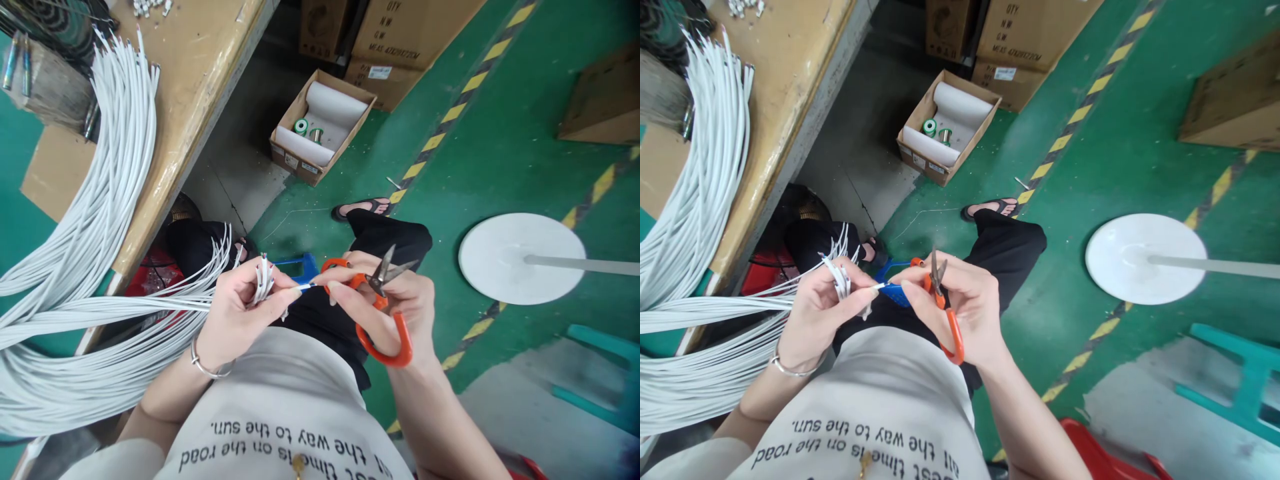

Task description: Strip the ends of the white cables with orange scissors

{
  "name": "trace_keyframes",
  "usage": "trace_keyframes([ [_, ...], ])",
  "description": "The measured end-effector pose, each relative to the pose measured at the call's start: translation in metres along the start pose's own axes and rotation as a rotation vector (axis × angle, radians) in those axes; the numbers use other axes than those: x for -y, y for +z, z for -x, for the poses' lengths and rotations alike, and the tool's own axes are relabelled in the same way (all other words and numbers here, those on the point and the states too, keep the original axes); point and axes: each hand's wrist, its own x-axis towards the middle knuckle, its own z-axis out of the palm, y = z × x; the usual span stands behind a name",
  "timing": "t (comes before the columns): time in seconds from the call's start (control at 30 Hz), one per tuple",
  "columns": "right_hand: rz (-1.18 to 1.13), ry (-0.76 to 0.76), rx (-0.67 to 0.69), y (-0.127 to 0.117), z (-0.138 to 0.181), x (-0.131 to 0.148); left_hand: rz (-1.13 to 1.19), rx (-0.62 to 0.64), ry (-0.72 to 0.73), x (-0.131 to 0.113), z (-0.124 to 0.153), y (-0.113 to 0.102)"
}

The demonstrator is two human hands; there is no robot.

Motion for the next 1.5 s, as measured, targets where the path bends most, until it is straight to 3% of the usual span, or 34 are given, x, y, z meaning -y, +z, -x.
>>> trace_keyframes([
  [0.2, 0.014, 0.014, -0.041, -0.001, -0.002, -0.002, 0.106, 0.039, -0.057, 0.004, -0.004, -0.003],
  [0.4, 0.058, 0.01, -0.185, -0.008, -0.004, -0.003, 0.109, -0.028, 0.042, 0.004, -0.006, -0.008],
  [0.6, 0.021, 0.025, -0.251, -0.012, -0.005, 0.002, 0.154, 0.058, -0.039, 0.006, -0.005, -0.015],
  [0.8, 0.039, 0.015, -0.203, -0.006, -0.003, -0.001, 0.235, 0.06, -0.054, 0.004, -0.004, -0.013],
  [1.0, 0.004, 0.074, -0.063, 0.013, -0.005, -0.002, 0.064, -0.053, -0.046, 0.0, -0.002, -0.008],
  [1.17, 0.013, 0.07, -0.006, 0.024, -0.008, -0.004, -0.008, -0.034, -0.068, -0.006, 0.0, -0.006],
  [1.4, 0.108, -0.264, -0.194, 0.046, -0.001, -0.013, 0.181, 0.071, -0.189, -0.001, 0.004, -0.008],
  [1.5, 0.026, -0.186, -0.394, 0.052, -0.003, -0.016, 0.212, 0.055, -0.176, -0.001, 0.007, -0.01],
])
